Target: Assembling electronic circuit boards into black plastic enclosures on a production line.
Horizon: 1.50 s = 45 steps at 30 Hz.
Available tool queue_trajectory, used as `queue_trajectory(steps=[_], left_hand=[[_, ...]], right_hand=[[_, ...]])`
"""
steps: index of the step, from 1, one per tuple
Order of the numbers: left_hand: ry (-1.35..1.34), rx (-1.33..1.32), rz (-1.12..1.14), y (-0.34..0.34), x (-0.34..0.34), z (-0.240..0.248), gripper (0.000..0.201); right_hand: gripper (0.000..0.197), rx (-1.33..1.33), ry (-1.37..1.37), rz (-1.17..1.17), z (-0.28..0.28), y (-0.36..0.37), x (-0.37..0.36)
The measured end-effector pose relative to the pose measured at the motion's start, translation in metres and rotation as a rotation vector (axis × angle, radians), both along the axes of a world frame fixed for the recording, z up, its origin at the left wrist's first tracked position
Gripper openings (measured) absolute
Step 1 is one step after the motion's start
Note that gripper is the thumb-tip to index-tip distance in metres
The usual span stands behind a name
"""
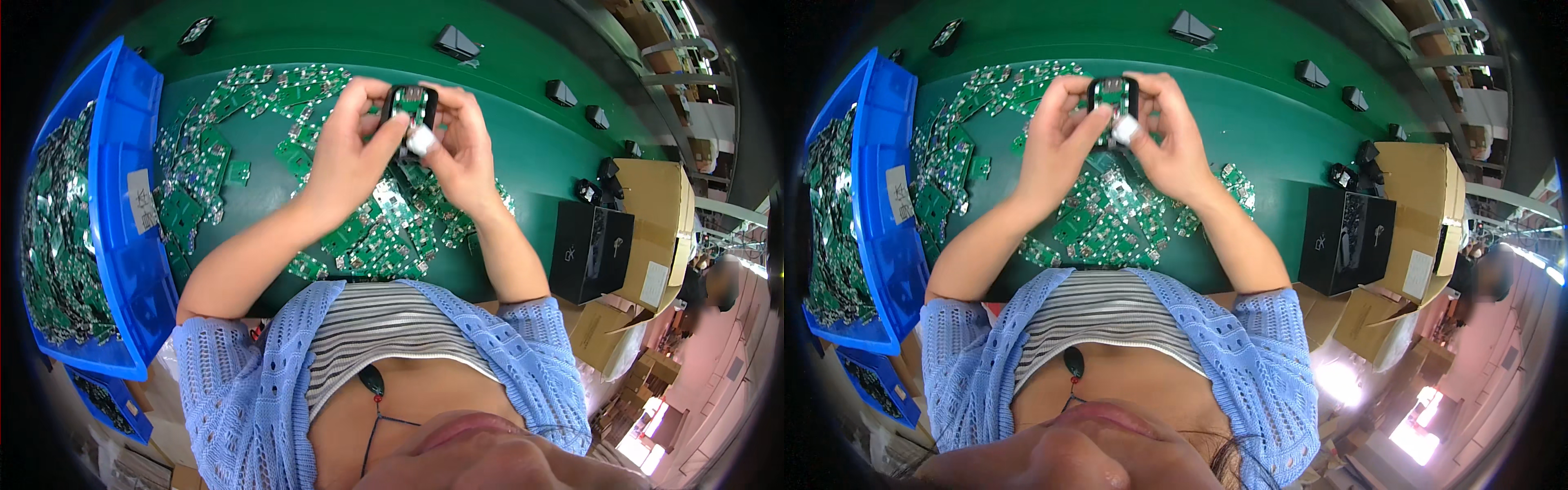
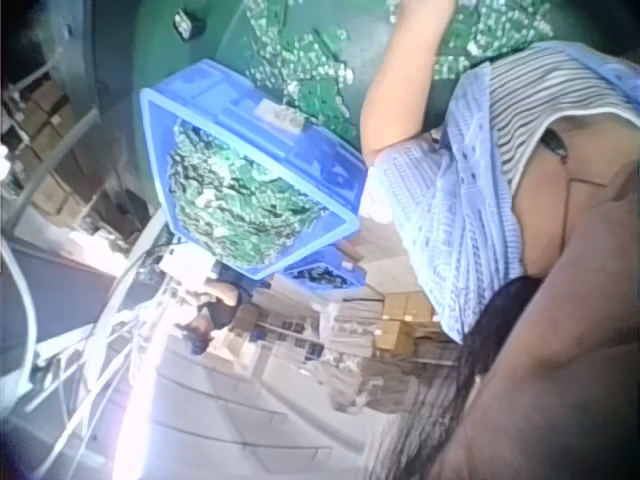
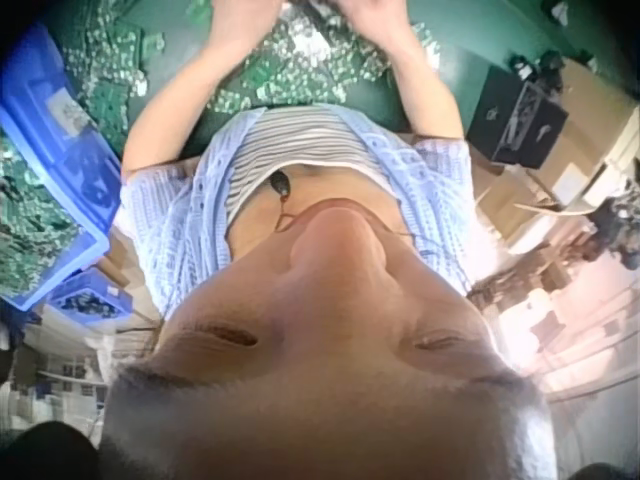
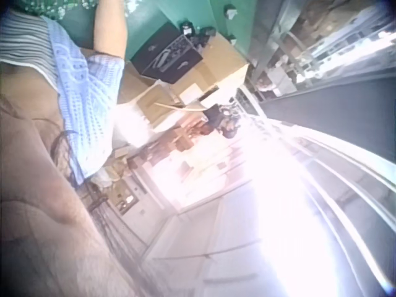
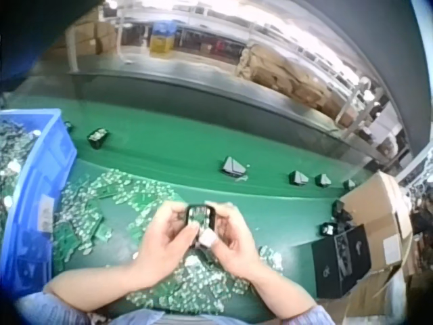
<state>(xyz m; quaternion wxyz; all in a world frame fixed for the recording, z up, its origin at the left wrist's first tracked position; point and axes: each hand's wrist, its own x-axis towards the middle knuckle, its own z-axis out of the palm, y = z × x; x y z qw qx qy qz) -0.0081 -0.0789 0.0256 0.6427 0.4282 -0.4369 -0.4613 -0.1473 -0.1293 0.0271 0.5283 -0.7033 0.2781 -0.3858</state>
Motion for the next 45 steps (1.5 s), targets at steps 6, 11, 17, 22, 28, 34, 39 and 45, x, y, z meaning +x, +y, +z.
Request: queue_trajectory(steps=[6, 11, 17, 22, 28, 34, 39, 45], left_hand=[[-0.649, 0.118, 0.208, -0.117, 0.036, -0.035, 0.032], [-1.196, 0.258, 0.291, -0.167, 0.049, -0.034, 0.043], [-0.774, -0.228, 0.382, -0.113, 0.029, -0.027, 0.044], [0.247, 0.45, -0.621, -0.031, 0.034, 0.016, 0.04], [0.124, 0.405, -0.446, 0.037, 0.029, -0.003, 0.04], [0.198, 0.421, -0.37, 0.069, 0.022, -0.002, 0.037], [0.04, 0.398, -0.251, 0.076, 0.033, -0.019, 0.036], [0.406, 0.449, -0.203, 0.072, 0.045, -0.017, 0.027]], right_hand=[[0.061, -0.759, 0.625, -0.533, -0.025, -0.103, -0.013], [0.04, -0.731, 0.926, -0.501, -0.049, -0.15, -0.035], [0.032, -1.047, 0.585, -0.417, -0.018, -0.098, -0.022], [0.043, -0.94, 0.457, -0.185, 0.0, -0.024, -0.026], [0.045, -0.37, 0.272, -0.272, 0.002, 0.048, -0.024], [0.024, -0.648, 0.359, -0.156, 0.0, 0.066, -0.016], [0.033, -0.734, 0.178, -0.123, 0.009, 0.051, 0.007], [0.047, -0.59, 0.737, -0.315, -0.024, -0.027, 0.046]])
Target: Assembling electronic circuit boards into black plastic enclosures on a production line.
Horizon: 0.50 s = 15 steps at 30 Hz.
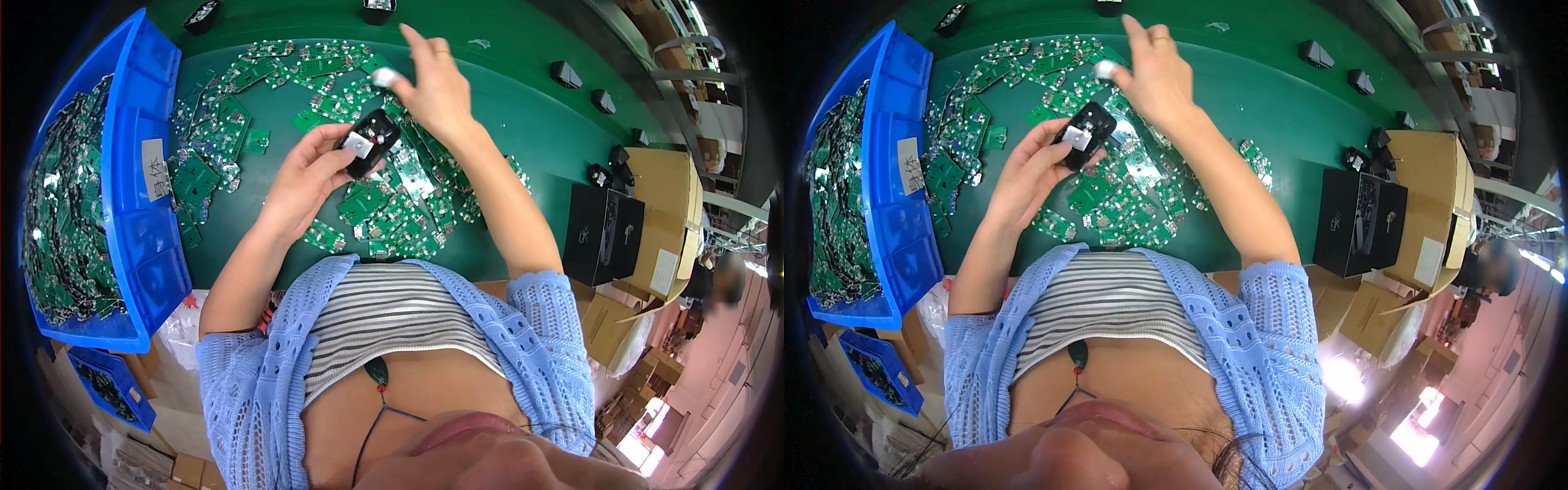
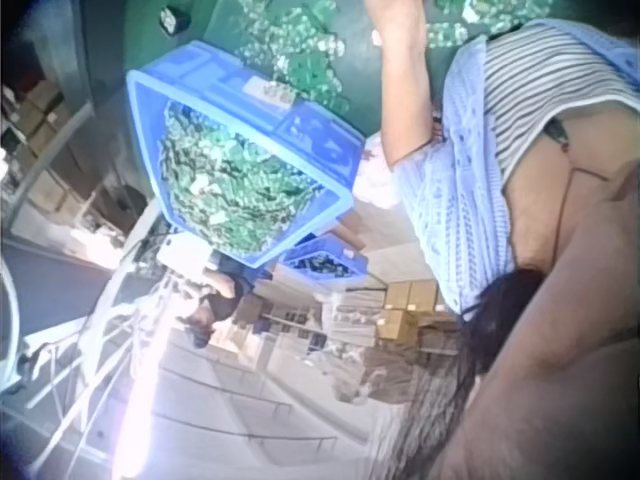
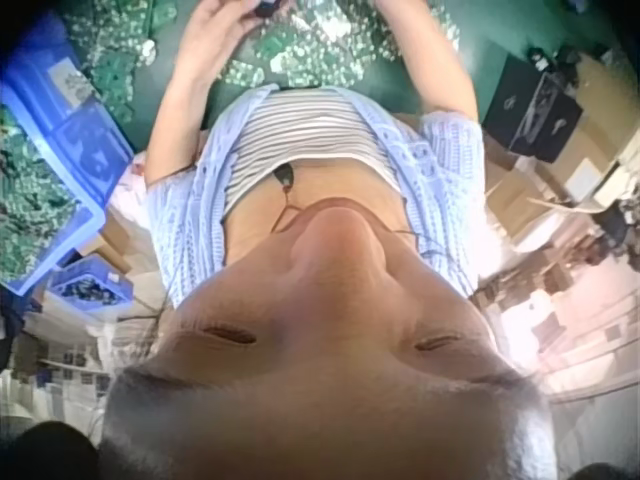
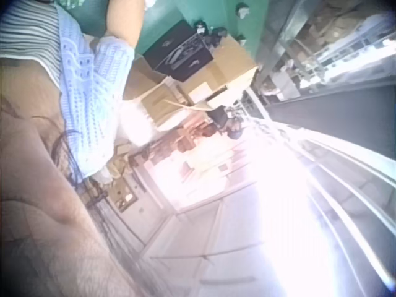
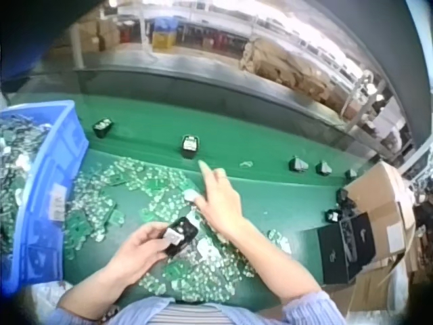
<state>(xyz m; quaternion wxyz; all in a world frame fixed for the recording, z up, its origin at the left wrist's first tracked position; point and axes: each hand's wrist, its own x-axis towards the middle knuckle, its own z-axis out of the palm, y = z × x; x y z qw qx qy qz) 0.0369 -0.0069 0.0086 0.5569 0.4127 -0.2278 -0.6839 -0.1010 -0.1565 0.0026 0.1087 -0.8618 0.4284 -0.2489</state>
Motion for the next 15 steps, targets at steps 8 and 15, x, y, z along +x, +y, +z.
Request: queue_trajectory(steps=[8, 15], left_hand=[[0.089, 0.052, -0.055, 0.004, 0.001, 0.009, 0.032], [0.285, 0.03, -0.052, -0.001, -0.011, 0.012, 0.032]], right_hand=[[0.029, 0.119, 0.189, 0.163, 0.007, -0.016, 0.015], [0.023, 0.782, -0.836, 0.033, 0.024, 0.022, -0.045]])
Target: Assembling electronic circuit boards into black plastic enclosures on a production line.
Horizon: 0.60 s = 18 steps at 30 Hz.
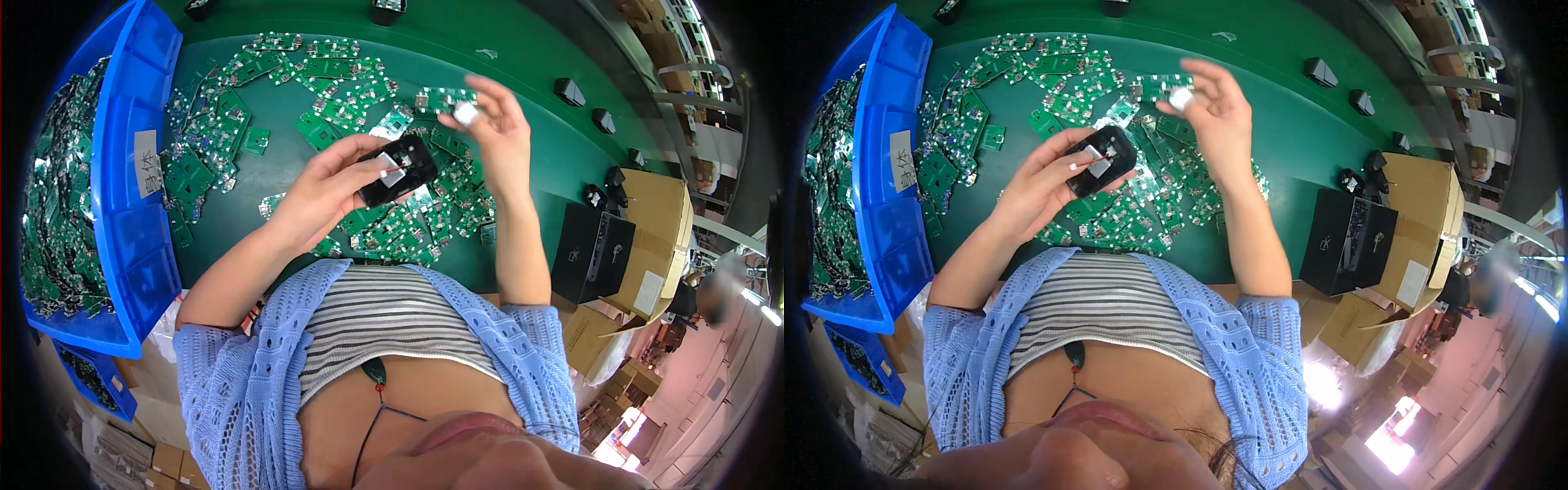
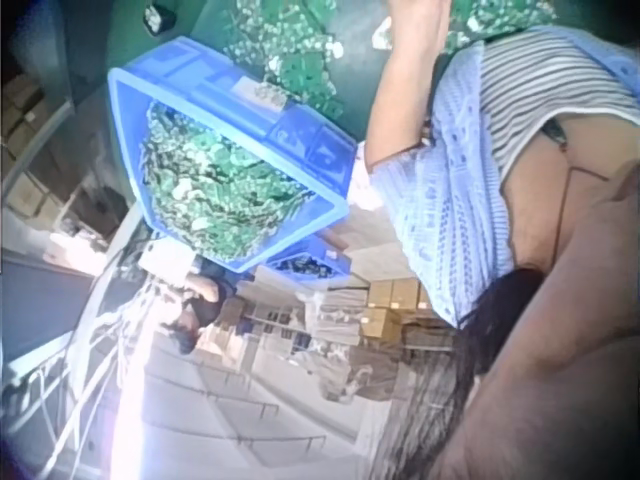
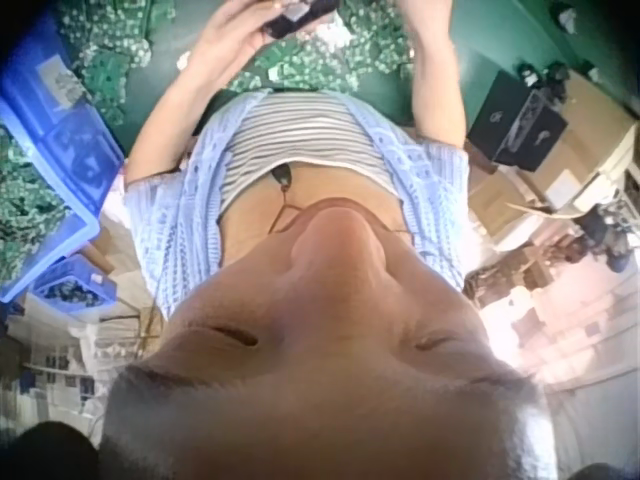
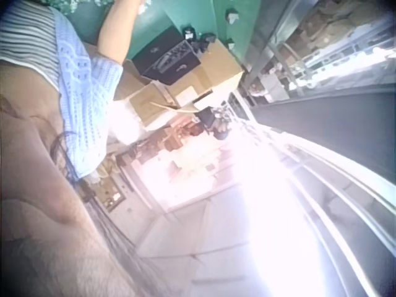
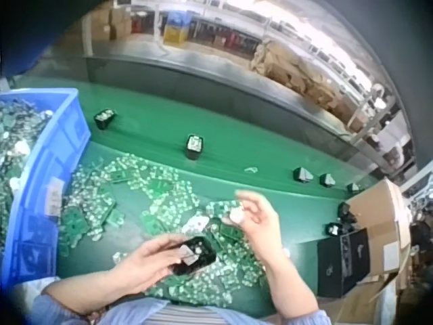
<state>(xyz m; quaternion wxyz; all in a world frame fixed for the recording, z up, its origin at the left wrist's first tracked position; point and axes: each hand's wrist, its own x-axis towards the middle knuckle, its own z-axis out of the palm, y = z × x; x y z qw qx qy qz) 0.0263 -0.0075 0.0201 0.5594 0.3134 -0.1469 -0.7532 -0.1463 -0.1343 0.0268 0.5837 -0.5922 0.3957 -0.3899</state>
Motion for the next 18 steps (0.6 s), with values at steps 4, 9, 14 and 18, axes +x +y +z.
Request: queue_trajectory(steps=[4, 9, 14, 18], left_hand=[[-0.282, -0.047, -0.027, -0.02, -0.01, 0.007, 0.03], [-0.301, -0.059, 0.008, -0.022, -0.013, 0.005, 0.023], [-0.446, -0.051, 0.085, -0.022, -0.018, 0.004, 0.02], [-0.475, -0.054, 0.097, -0.021, -0.021, 0.0, 0.017]], right_hand=[[0.022, 0.294, -0.097, -0.045, 0.0, 0.033, -0.02], [0.012, -0.13, 0.287, 0.02, -0.01, 0.049, -0.034], [0.015, -0.102, -0.054, -0.221, 0.004, 0.051, -0.037], [0.018, -0.085, -0.24, -0.113, 0.026, 0.071, -0.019]])
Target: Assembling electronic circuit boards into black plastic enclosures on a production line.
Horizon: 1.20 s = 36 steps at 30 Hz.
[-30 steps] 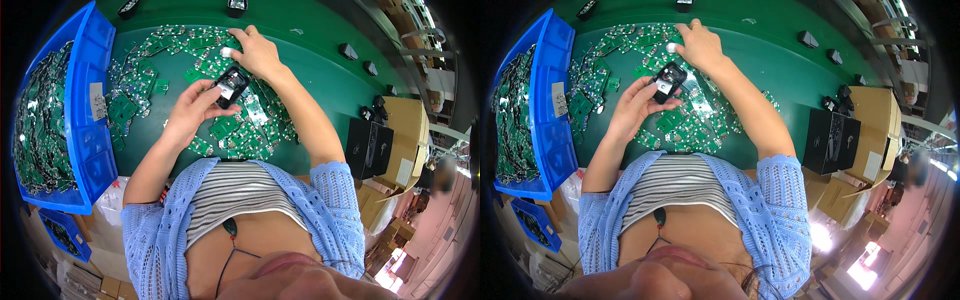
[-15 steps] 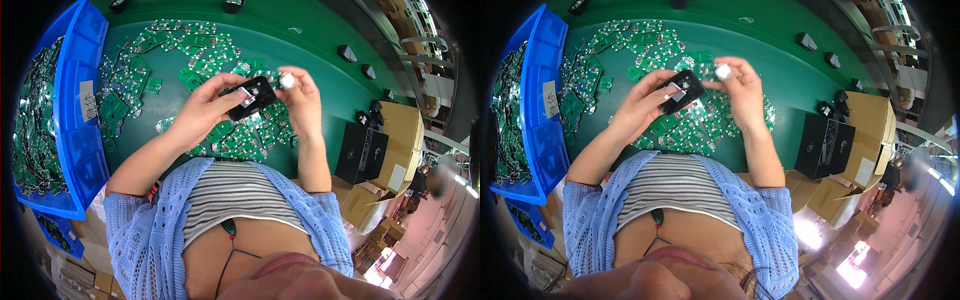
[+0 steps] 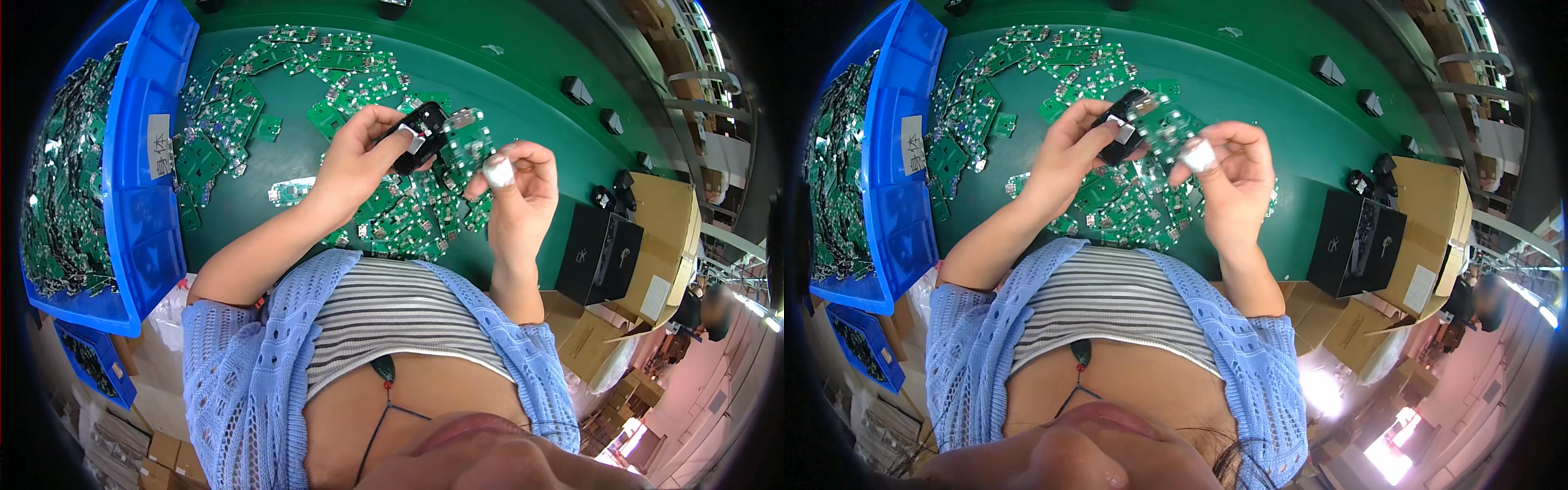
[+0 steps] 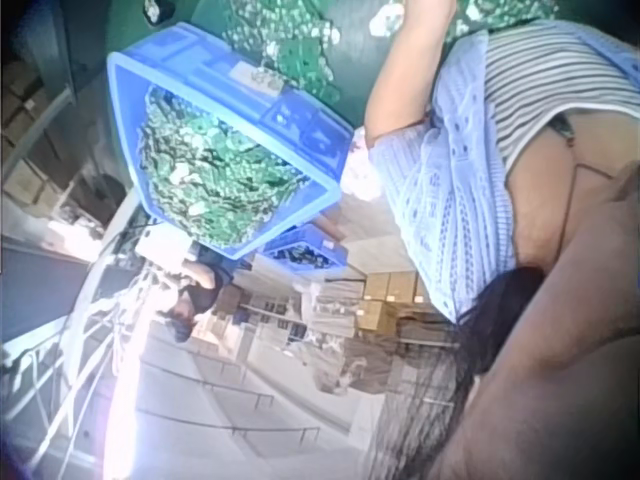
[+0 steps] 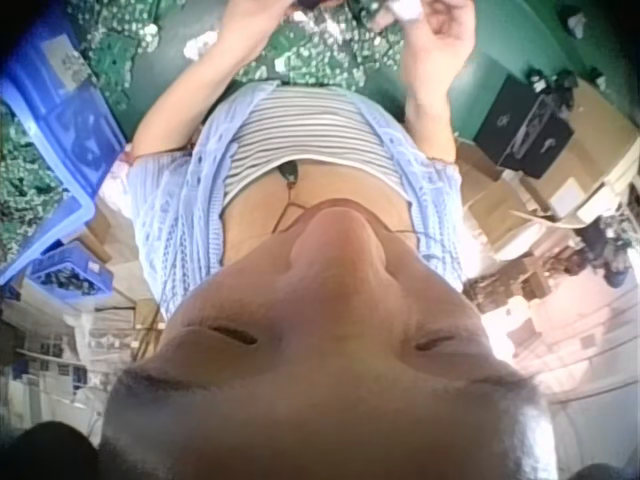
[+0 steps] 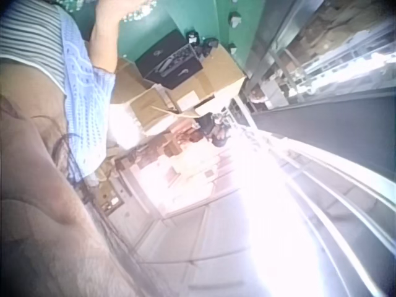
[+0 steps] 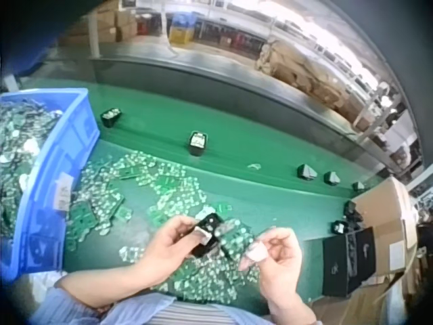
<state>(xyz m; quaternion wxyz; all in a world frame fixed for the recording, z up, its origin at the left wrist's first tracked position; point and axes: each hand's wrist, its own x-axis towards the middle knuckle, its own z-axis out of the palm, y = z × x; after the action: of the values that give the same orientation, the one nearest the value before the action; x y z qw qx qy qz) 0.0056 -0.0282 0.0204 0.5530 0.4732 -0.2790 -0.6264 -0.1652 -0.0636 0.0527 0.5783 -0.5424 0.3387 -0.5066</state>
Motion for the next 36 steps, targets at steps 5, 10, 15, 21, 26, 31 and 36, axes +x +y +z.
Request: queue_trajectory(steps=[5, 10, 15, 21, 26, 31, 36], left_hand=[[-0.04, -0.047, 0.055, 0.004, -0.001, 0.005, 0.016], [-0.029, -0.075, 0.074, 0.005, 0.0, 0.005, 0.016], [-0.044, -0.083, 0.075, 0.005, 0.001, 0.005, 0.017], [0.014, -0.067, 0.034, 0.006, 0.003, 0.001, 0.021], [0.107, -0.063, 0.02, 0.008, -0.001, 0.007, 0.028], [0.04, -0.043, 0.027, 0.006, -0.004, 0.003, 0.03], [-0.148, -0.089, 0.009, 0.006, -0.005, -0.006, 0.03]], right_hand=[[0.023, 0.071, -0.152, 0.175, 0.003, 0.008, 0.011], [0.023, 0.104, -0.146, 0.193, -0.001, 0.009, 0.017], [0.017, 0.126, -0.102, 0.17, -0.005, 0.009, 0.018], [0.017, 0.154, -0.026, 0.088, -0.013, 0.005, 0.017], [0.02, 0.16, 0.034, 0.07, -0.016, 0.005, 0.015], [0.026, 0.196, 0.094, 0.146, -0.019, 0.007, 0.011], [0.032, -0.399, 0.61, -0.061, -0.011, 0.002, 0.014]])
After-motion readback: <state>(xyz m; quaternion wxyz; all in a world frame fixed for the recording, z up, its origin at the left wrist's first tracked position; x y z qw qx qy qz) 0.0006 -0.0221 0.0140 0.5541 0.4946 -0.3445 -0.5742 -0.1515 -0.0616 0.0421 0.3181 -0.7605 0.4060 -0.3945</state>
